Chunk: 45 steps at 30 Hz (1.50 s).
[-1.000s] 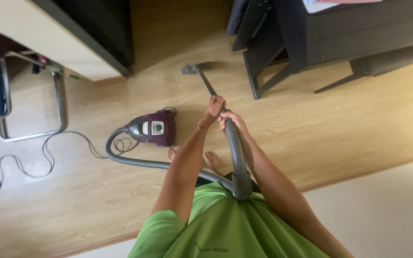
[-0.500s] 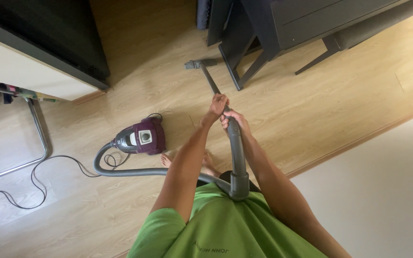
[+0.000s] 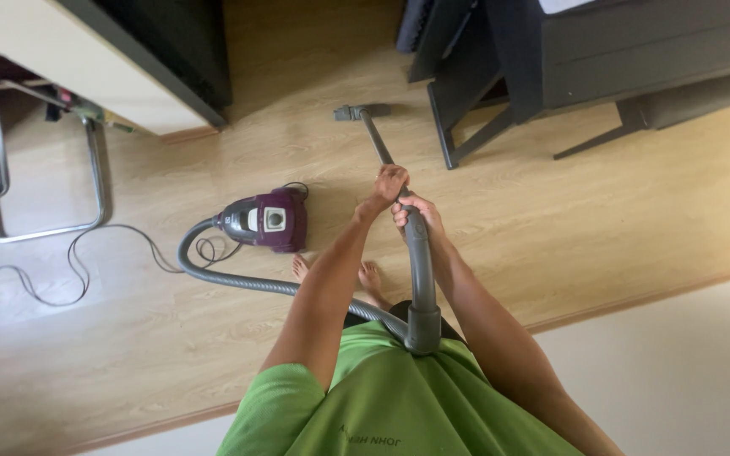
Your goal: The person vacuums a wooden floor using a corded upright vacuum cleaner. They move the vacuum back and forth along the wall and around furniture, including a blue chair and a desk.
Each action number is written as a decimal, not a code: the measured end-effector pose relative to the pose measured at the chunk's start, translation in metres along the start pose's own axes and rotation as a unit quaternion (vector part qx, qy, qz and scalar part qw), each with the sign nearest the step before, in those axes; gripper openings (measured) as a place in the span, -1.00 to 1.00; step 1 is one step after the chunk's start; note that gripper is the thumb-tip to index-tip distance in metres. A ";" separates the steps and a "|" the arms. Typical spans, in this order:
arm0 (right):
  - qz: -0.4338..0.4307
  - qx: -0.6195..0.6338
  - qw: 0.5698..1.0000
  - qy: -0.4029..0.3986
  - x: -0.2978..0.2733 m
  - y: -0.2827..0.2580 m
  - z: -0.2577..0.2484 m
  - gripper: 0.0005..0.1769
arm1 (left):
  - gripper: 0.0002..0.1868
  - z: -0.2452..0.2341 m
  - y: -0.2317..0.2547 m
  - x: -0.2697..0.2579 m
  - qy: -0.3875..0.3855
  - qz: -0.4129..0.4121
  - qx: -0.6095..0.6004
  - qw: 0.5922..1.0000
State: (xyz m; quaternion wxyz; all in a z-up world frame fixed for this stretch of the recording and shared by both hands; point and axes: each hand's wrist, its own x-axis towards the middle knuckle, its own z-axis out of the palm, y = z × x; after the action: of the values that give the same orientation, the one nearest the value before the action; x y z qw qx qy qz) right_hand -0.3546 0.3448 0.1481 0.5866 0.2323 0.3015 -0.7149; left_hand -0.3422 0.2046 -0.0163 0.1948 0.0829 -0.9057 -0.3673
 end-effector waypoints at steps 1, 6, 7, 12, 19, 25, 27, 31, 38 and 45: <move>0.004 -0.012 1.000 0.001 0.002 0.004 0.005 -0.82 | -0.98 -0.007 -0.004 -0.004 -0.002 -0.011 -0.001 1.000; 0.034 -0.072 0.997 0.006 0.017 0.026 0.030 -0.82 | -0.94 -0.043 -0.024 -0.033 0.029 -0.061 0.029 0.997; 0.043 -0.086 0.995 0.005 0.020 0.031 0.034 -0.82 | -0.95 -0.050 -0.028 -0.040 0.042 -0.059 0.027 0.997; 0.110 -0.141 0.984 -0.012 0.042 0.060 0.057 -0.82 | -0.97 -0.091 -0.048 -0.076 0.070 -0.101 0.041 0.992; 0.209 -0.275 0.938 -0.030 0.055 0.103 0.088 -0.79 | -0.96 -0.142 -0.064 -0.133 0.136 -0.139 0.065 0.979; 0.304 -0.342 0.887 -0.062 0.071 0.135 0.106 -0.76 | -0.91 -0.173 -0.072 -0.175 0.199 -0.159 0.105 0.961; 0.324 -0.350 0.876 -0.074 0.078 0.146 0.109 -0.76 | -0.90 -0.180 -0.073 -0.188 0.224 -0.161 0.109 0.955; 0.375 -0.348 0.856 -0.075 0.090 0.169 0.117 -0.78 | -0.89 -0.198 -0.074 -0.216 0.240 -0.191 0.105 0.946; 0.385 -0.372 0.839 -0.091 0.102 0.205 0.142 -0.77 | -0.89 -0.226 -0.087 -0.245 0.263 -0.249 0.104 0.926; 0.352 -0.300 0.884 -0.064 0.143 0.242 0.152 -0.84 | -0.91 -0.258 -0.108 -0.254 0.298 -0.258 0.124 0.911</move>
State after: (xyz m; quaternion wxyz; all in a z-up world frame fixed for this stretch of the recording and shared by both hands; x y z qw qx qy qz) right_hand -0.1434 0.1065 0.1193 0.8593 0.0895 0.3621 -0.3499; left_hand -0.0034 0.0385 0.0029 0.3423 0.4428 -0.7908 -0.2478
